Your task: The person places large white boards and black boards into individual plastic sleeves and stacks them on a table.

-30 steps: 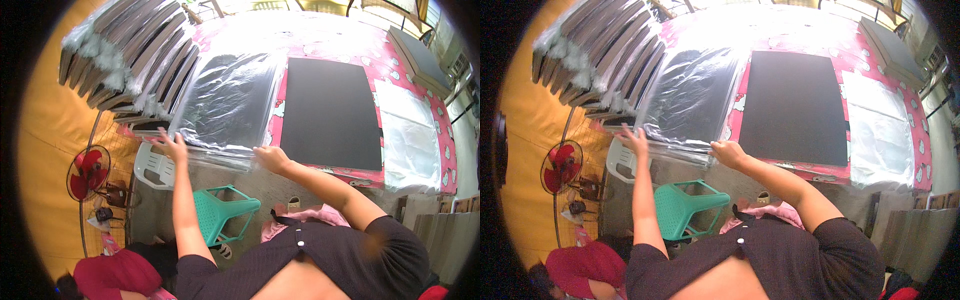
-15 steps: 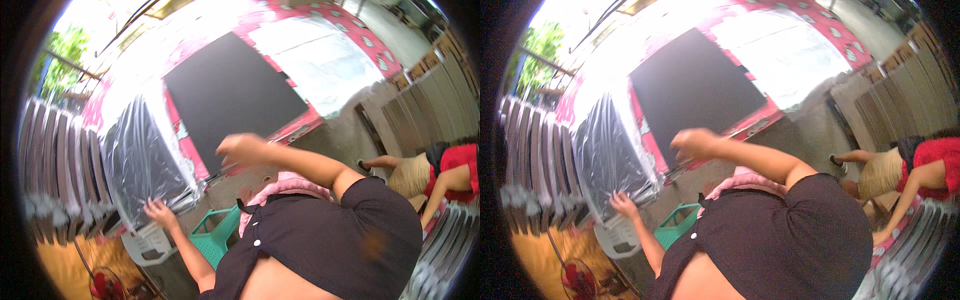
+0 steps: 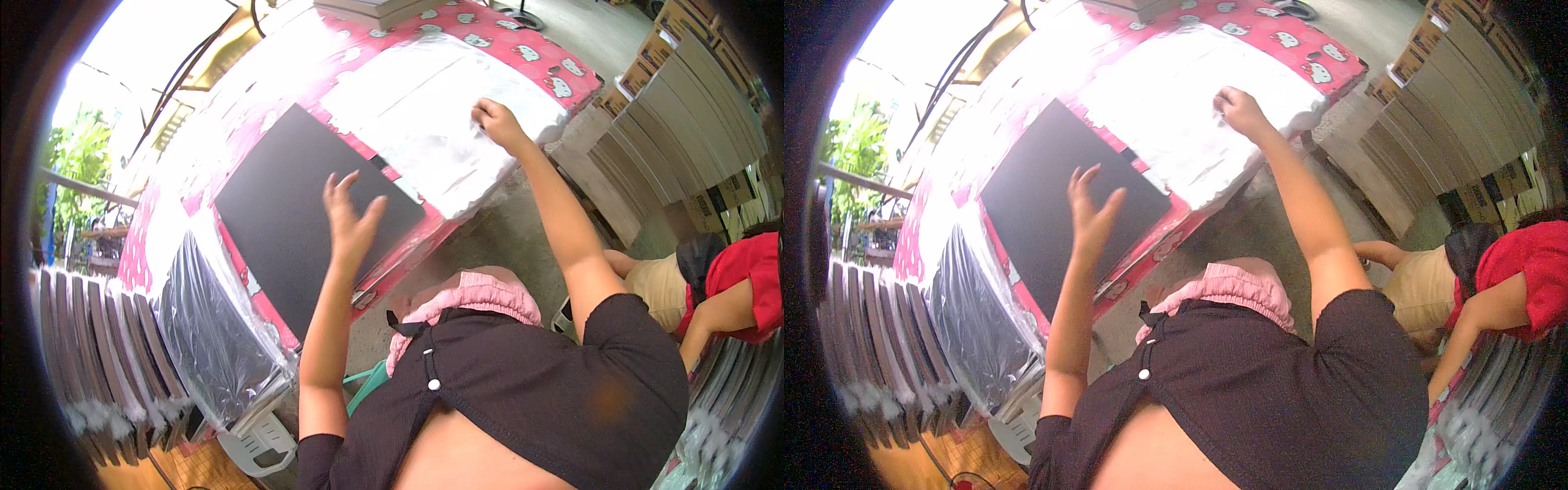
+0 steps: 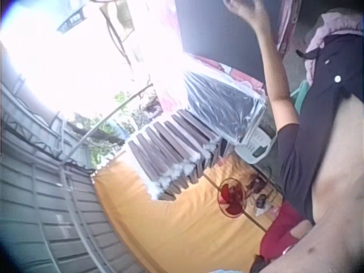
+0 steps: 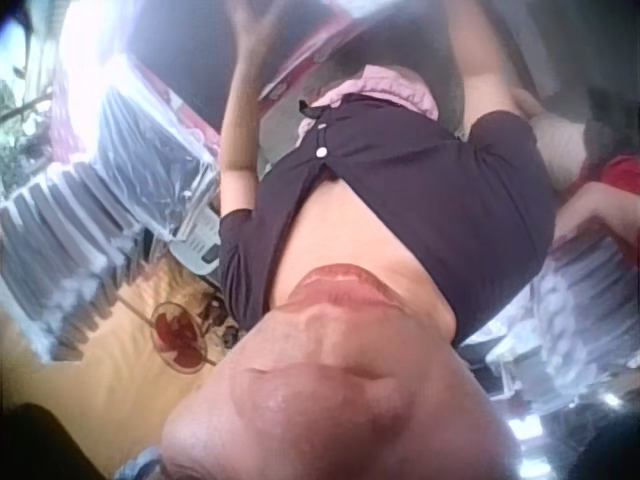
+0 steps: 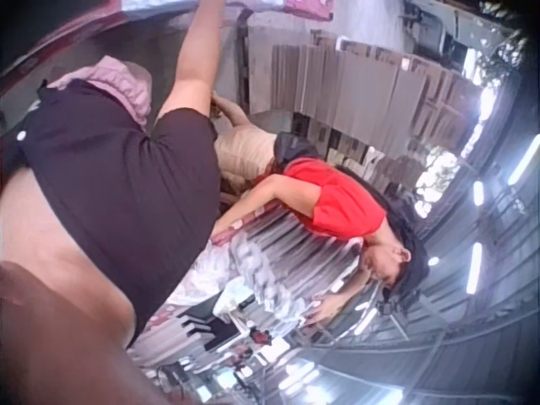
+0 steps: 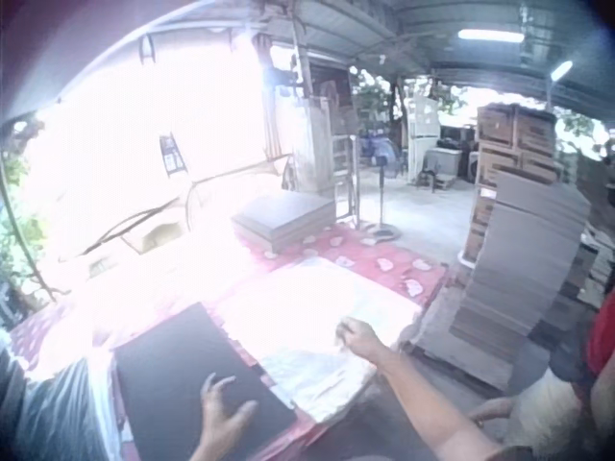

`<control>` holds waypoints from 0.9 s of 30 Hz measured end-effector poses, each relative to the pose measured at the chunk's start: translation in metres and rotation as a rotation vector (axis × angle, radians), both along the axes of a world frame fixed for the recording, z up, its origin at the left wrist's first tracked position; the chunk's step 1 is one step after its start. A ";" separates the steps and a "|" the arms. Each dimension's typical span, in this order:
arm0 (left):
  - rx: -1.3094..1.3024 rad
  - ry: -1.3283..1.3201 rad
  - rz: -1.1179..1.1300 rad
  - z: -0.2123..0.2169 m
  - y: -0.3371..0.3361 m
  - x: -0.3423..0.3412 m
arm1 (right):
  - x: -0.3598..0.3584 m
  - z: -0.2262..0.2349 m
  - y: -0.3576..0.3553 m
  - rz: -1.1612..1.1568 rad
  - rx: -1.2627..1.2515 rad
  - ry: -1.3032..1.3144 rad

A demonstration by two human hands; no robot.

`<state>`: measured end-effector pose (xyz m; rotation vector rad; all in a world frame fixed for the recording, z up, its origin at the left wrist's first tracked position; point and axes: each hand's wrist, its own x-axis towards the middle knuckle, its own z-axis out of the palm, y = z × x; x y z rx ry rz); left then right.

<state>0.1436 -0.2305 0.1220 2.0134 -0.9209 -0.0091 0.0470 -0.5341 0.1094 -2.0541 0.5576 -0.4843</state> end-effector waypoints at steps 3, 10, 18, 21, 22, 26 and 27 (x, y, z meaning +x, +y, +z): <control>0.092 -0.260 -0.019 -0.005 -0.083 -0.017 | 0.019 0.011 -0.022 0.251 -0.042 0.077; -0.101 -0.020 -0.251 0.027 -0.192 0.024 | 0.013 0.073 -0.046 0.461 0.205 -0.010; -0.758 0.675 -0.408 0.083 -0.198 0.069 | 0.025 0.055 -0.066 -0.089 -0.379 -0.643; -0.894 0.819 -0.231 0.116 -0.168 0.059 | 0.034 0.109 -0.063 0.151 0.079 -0.517; -0.892 0.881 -0.165 0.121 -0.153 0.058 | 0.035 0.129 -0.060 0.278 0.211 -0.501; -0.834 0.772 -0.142 0.146 -0.074 0.031 | 0.061 0.153 -0.020 0.426 0.154 -0.760; -0.826 0.708 -0.045 0.143 -0.052 0.025 | 0.065 0.155 -0.006 0.432 0.082 -0.757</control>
